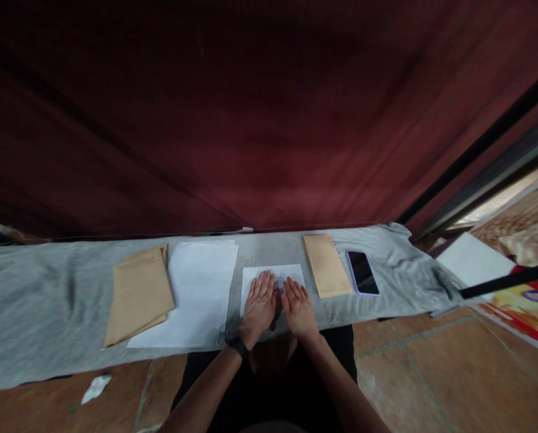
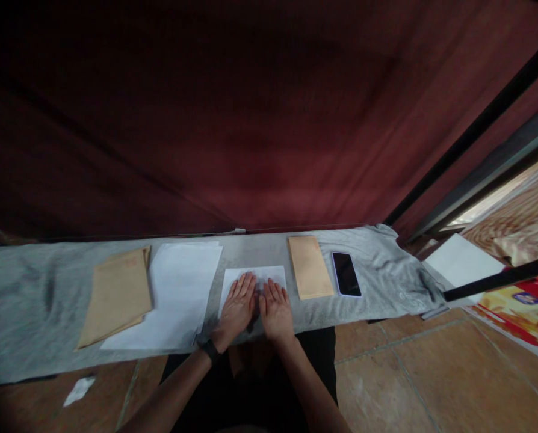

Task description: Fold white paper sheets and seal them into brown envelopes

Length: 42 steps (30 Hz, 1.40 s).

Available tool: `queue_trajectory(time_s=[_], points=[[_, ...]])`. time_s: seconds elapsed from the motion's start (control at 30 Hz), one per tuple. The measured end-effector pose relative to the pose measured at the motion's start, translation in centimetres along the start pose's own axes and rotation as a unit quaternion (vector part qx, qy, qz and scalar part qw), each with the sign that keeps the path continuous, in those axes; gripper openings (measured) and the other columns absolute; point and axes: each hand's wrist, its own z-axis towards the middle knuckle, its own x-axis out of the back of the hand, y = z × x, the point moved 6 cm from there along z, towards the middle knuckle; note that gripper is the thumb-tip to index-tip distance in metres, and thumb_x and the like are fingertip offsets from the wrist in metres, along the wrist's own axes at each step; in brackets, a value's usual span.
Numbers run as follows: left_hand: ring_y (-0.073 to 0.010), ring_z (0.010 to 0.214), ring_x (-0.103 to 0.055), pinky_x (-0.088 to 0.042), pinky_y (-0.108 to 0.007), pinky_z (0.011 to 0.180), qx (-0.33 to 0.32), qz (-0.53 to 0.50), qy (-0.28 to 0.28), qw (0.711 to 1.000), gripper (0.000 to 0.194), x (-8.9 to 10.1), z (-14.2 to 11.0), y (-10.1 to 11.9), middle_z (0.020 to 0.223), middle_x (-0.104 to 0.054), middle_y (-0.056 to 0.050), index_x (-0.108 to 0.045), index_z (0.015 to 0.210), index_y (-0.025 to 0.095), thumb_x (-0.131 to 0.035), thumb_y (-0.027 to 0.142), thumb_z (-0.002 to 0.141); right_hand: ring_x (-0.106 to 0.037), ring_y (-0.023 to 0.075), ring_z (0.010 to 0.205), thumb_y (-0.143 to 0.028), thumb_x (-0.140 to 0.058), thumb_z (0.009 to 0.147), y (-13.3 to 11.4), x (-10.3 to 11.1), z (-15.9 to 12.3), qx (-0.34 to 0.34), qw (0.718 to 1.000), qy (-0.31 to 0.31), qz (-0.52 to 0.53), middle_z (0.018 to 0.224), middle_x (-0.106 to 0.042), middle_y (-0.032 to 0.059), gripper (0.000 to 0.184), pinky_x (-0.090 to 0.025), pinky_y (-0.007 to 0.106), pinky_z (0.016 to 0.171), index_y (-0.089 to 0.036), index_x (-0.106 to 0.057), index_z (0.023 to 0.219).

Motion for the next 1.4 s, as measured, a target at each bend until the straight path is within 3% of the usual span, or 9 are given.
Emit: queue_trajectory(time_s=[0.13,0.3,0.5,0.83,1.13,1.4], points=[[-0.0257,0.151,-0.023,-0.025,-0.05,0.121,-0.014,0.012,-0.007,1.0,0.06,-0.5,-0.4,0.3,0.159,-0.036,-0.014,-0.031,0.154,0.012,-0.034,0.017,0.095,-0.04,0.0213,0.143,-0.026,-0.032,0.104,-1.1,-1.1,3.4,0.038,0.999,-0.019,0.008,0.151,-0.048,0.0094,0.045,-0.032,0.044,0.117,-0.017,-0.05,0.145],[-0.0263,0.151,-0.024,-0.023,-0.05,0.122,-0.018,0.021,0.001,1.0,0.065,-0.9,-0.3,0.2,0.159,-0.035,-0.015,-0.028,0.155,0.011,-0.039,0.015,0.091,-0.038,0.0212,0.144,-0.026,-0.034,0.105,-1.6,-2.5,4.4,0.075,0.997,-0.021,-0.014,0.153,-0.046,0.0094,0.044,-0.028,0.047,0.119,-0.019,-0.048,0.146],[-0.0236,0.148,-0.032,-0.028,-0.048,0.121,0.001,0.01,0.026,1.0,0.057,-0.3,-0.6,0.0,0.155,-0.042,-0.014,-0.033,0.153,0.01,-0.03,0.019,0.097,-0.037,0.0244,0.144,-0.03,-0.037,0.104,-0.5,-2.7,4.0,0.05,0.998,-0.014,-0.041,0.154,-0.044,0.0111,0.046,-0.029,0.047,0.117,-0.018,-0.044,0.149],[-0.0246,0.148,-0.032,-0.028,-0.045,0.121,0.05,0.036,0.045,0.997,0.058,0.9,-4.0,-1.9,0.157,-0.039,-0.016,-0.039,0.15,0.009,-0.036,0.034,0.098,-0.041,0.0292,0.141,-0.035,-0.04,0.103,0.9,-2.3,2.2,-0.003,0.996,0.047,-0.075,0.154,-0.042,0.0171,0.051,-0.03,0.047,0.114,-0.013,-0.044,0.149],[-0.027,0.148,-0.032,-0.027,-0.046,0.121,0.044,0.051,0.045,0.997,0.059,1.1,-3.7,-1.6,0.156,-0.039,-0.019,-0.041,0.147,0.003,-0.036,0.036,0.098,-0.042,0.0299,0.14,-0.037,-0.039,0.103,2.1,-1.8,-0.8,-0.007,0.992,0.08,-0.096,0.152,-0.044,0.0194,0.055,-0.031,0.046,0.114,-0.008,-0.039,0.15],[-0.0269,0.148,-0.031,-0.027,-0.046,0.121,0.05,0.04,0.047,0.997,0.06,1.0,-3.8,-1.6,0.157,-0.038,-0.018,-0.039,0.149,0.004,-0.037,0.037,0.099,-0.043,0.0303,0.139,-0.038,-0.036,0.104,2.5,-1.6,-2.2,0.0,0.991,0.088,-0.103,0.152,-0.046,0.0185,0.057,-0.032,0.047,0.114,-0.009,-0.035,0.152]])
